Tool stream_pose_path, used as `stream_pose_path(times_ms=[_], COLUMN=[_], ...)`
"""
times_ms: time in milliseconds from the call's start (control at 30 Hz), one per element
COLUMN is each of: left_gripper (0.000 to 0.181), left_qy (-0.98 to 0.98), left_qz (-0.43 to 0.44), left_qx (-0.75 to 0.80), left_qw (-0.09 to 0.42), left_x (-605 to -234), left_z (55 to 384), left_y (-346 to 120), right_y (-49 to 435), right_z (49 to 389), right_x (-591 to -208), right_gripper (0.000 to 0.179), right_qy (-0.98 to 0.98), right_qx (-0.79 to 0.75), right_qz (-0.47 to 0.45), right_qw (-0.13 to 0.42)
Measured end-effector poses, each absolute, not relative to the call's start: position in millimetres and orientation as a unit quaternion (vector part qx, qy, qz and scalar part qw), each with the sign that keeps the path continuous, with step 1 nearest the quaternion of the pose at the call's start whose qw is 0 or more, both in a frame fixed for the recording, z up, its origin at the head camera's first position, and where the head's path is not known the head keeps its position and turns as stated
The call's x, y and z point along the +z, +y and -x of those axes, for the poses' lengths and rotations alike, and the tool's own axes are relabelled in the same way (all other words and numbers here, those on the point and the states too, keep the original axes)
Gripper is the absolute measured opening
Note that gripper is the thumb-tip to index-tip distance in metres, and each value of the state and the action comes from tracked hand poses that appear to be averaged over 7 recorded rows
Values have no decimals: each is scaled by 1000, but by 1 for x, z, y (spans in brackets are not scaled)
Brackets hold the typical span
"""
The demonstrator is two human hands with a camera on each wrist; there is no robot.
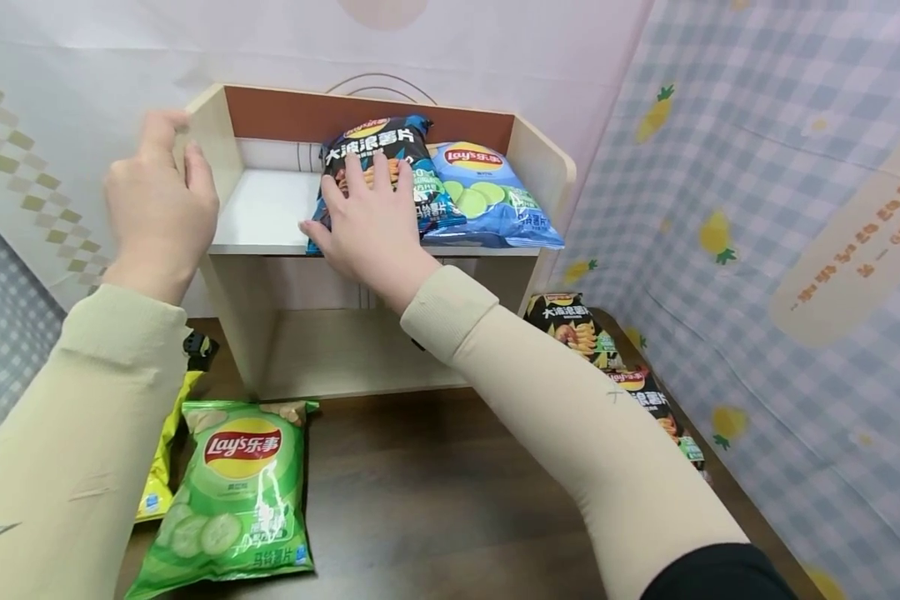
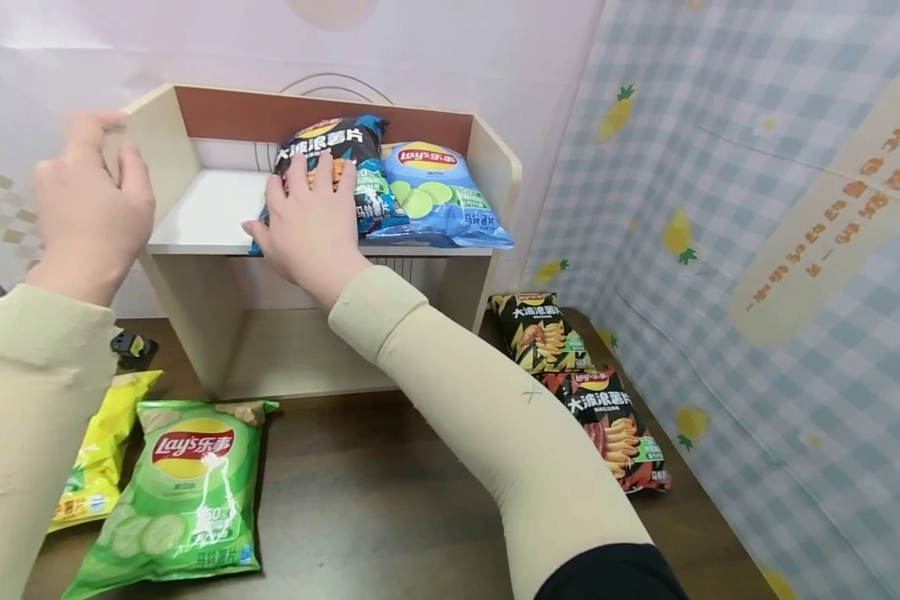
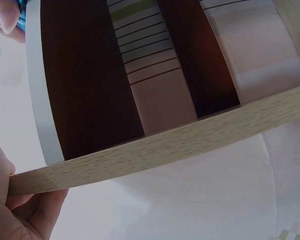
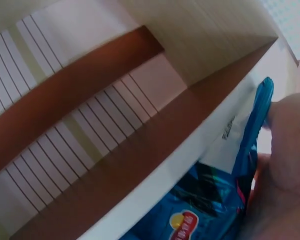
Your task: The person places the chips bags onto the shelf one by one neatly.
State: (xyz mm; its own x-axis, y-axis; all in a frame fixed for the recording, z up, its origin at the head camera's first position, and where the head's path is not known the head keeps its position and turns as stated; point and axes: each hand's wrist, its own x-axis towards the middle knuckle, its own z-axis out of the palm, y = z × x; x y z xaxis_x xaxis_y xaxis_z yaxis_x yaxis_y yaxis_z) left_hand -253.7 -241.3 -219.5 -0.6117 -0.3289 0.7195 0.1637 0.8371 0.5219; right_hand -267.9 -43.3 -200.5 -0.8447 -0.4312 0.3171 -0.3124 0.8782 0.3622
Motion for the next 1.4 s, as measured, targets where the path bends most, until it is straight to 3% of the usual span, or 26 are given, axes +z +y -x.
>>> stream_pose_path(times_ms=[467, 633, 967, 1400], left_gripper=[44, 44, 46, 44], left_qy=[-855, -858, -866, -860], left_qz=[-48, -34, -33, -35], left_qx=[-293, -283, -279, -270], left_qw=[425, 428, 413, 431], left_x=[-219, -219, -219, -219], left_z=[254, 254, 254, 251], left_y=[-236, -242, -255, -251], right_y=[-11, 24, 107, 205], right_z=[252, 256, 283, 296], right_x=[-202, -189, -160, -171], right_gripper=[62, 59, 54, 53], right_qy=[-913, -903, -905, -875], right_qx=[-93, -48, 34, 149], right_qz=[-259, -275, -207, -184], right_qw=[303, 328, 369, 422])
